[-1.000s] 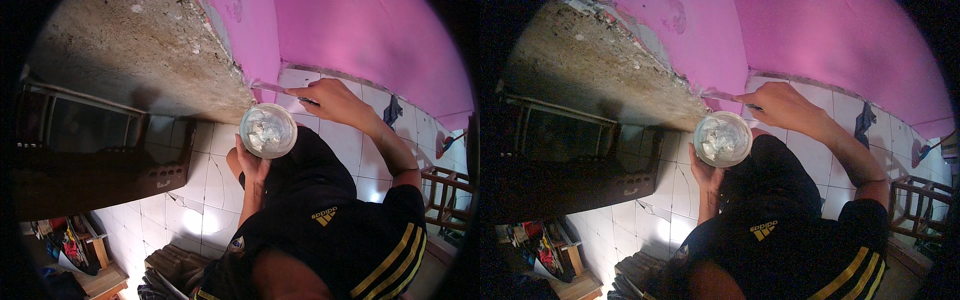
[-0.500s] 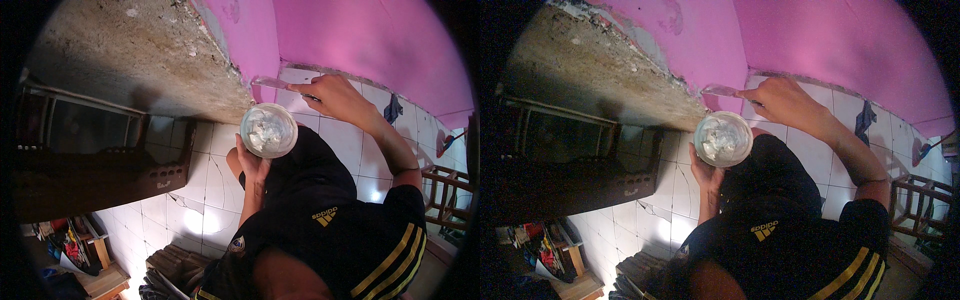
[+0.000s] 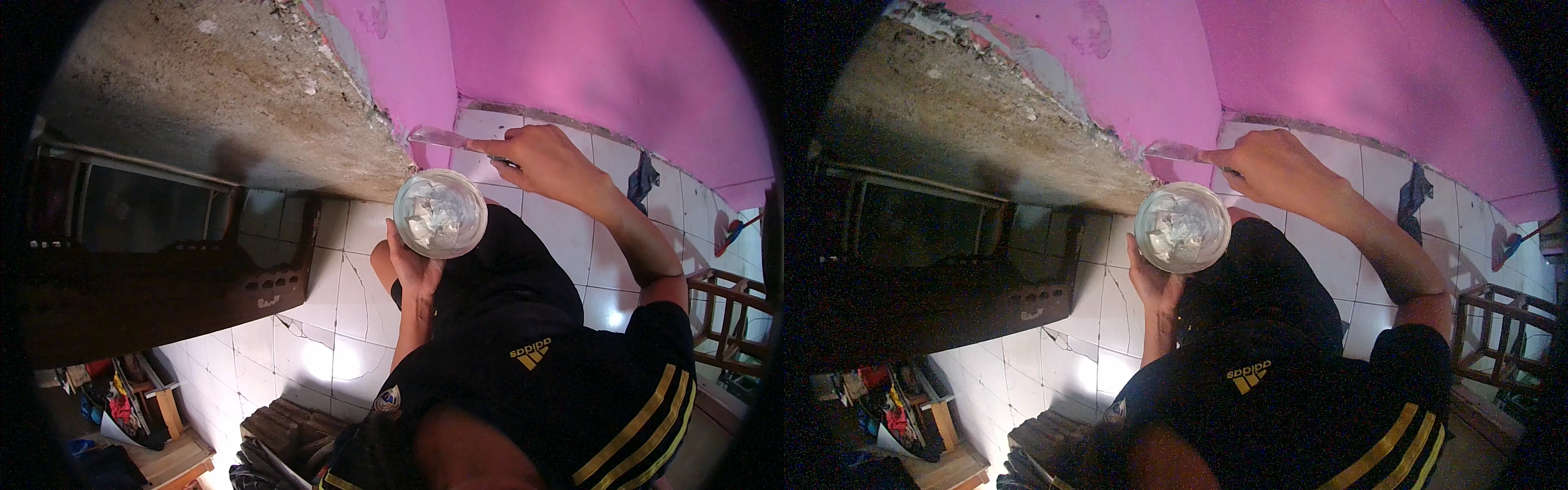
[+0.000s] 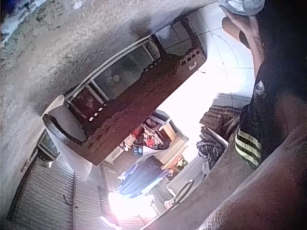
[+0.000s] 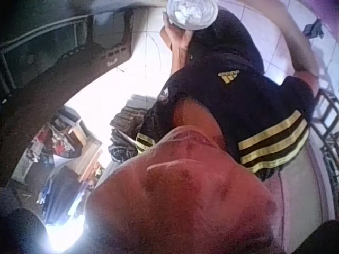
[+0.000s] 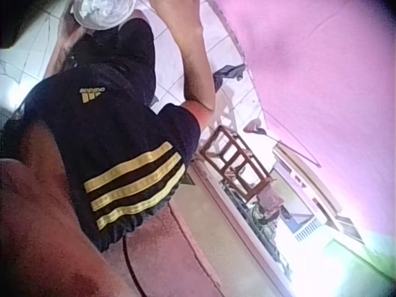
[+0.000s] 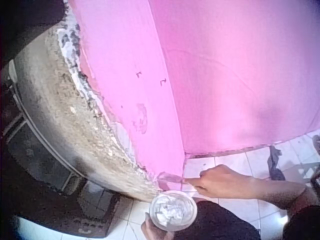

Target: The person applies a white substance from a bowl onto a damaged section of a wall using a putty knife. They spread and smooth the material across the surface, occasionally scraping excess from the tool back into the bowl.

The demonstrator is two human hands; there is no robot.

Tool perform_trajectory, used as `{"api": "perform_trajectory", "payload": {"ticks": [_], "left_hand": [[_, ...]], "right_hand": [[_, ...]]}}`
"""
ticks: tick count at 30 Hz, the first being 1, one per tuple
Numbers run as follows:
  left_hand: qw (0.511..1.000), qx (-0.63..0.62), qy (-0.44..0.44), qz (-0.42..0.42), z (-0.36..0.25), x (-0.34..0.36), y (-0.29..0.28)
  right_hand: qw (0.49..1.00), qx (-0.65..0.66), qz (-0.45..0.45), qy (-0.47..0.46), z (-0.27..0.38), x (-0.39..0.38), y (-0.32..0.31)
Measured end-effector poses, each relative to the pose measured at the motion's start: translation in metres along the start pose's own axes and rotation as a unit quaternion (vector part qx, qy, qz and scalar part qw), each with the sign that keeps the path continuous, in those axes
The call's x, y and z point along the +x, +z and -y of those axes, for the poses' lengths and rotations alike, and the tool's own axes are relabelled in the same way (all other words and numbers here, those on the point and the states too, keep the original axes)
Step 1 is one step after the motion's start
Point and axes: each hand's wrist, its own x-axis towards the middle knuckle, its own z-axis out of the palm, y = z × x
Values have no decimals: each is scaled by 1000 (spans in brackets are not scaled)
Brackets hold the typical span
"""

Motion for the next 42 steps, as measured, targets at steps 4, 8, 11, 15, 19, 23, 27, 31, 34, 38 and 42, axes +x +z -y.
{"api": "perform_trajectory", "payload": {"ticks": [4,8,11,15,19,23,27,31,34,38,42], "left_hand": [[1000,5,-4,1,0,0,1],[1000,0,-7,-1,0,0,1],[1000,-2,-11,-6,-1,1,-1],[1000,0,-14,-4,1,3,-2],[1000,3,-7,2,-2,3,-4],[1000,-5,-3,0,1,3,-4],[1000,-6,4,-2,-1,5,-14],[1000,8,14,13,-1,10,-30],[1000,7,9,16,0,10,-27],[1000,0,3,4,1,8,-17],[1000,-23,-5,10,0,7,-15]], "right_hand": [[1000,5,0,-6,1,3,3],[1000,15,15,2,0,0,3],[997,79,24,3,-8,0,1],[975,205,74,-31,-28,7,2],[905,361,208,84,-32,16,-13],[904,377,188,76,-50,23,-11],[903,386,177,65,-50,28,-9],[909,375,176,47,-52,30,-7],[910,369,180,53,-50,32,-9],[919,345,189,43,-45,33,-16],[924,327,194,31,-33,35,-34]]}}
